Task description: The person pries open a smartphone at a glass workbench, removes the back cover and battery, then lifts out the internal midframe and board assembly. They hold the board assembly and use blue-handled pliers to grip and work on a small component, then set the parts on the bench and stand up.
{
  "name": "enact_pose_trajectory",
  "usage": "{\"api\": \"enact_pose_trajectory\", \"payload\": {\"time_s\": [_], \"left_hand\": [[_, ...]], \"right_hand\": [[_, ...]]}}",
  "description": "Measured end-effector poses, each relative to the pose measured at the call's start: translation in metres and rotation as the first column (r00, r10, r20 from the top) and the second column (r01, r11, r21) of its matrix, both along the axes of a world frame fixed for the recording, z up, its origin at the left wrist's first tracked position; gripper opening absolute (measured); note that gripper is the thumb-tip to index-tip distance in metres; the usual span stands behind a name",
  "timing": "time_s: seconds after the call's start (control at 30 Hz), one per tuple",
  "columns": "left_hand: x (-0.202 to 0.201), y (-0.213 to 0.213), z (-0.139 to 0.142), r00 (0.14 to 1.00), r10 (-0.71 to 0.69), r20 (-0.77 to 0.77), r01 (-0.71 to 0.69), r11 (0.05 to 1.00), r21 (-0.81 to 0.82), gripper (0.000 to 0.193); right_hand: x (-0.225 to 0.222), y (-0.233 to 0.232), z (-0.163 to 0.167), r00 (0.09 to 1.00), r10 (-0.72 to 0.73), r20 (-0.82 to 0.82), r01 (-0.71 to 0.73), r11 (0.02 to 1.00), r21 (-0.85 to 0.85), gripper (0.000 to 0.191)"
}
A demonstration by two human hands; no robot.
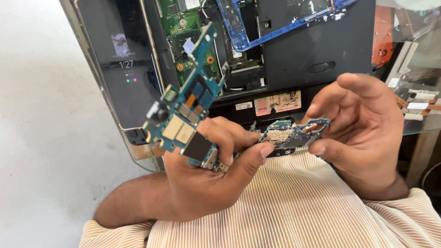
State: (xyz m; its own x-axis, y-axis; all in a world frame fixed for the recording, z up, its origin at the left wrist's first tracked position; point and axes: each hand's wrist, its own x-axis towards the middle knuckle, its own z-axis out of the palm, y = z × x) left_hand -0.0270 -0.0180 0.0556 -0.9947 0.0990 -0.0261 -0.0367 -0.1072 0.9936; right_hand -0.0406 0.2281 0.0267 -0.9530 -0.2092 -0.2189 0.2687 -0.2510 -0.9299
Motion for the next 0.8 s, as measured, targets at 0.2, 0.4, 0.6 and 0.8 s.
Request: {"api": "enact_pose_trajectory", "payload": {"time_s": [0.2,0.4,0.6,0.8], "left_hand": [[0.0,-0.005,-0.001,0.993,0.021,0.118,-0.032,0.995,0.092,0.031],[-0.002,-0.012,-0.009,0.986,-0.041,0.16,0.002,0.972,0.236,0.028],[-0.009,-0.01,-0.007,0.987,-0.04,0.153,-0.013,0.944,0.331,0.031],[-0.005,-0.02,-0.003,0.979,-0.136,0.149,0.084,0.946,0.312,0.029]], "right_hand": [[0.006,0.004,-0.001,0.997,0.071,0.013,-0.072,0.99,0.124,0.069],[0.011,0.002,-0.004,0.995,0.088,0.047,-0.094,0.982,0.166,0.052],[-0.006,-0.004,0.003,0.798,0.292,-0.528,0.086,0.811,0.579,0.036],[0.003,0.013,0.02,0.471,0.642,-0.605,0.114,0.636,0.763,0.026]]}}
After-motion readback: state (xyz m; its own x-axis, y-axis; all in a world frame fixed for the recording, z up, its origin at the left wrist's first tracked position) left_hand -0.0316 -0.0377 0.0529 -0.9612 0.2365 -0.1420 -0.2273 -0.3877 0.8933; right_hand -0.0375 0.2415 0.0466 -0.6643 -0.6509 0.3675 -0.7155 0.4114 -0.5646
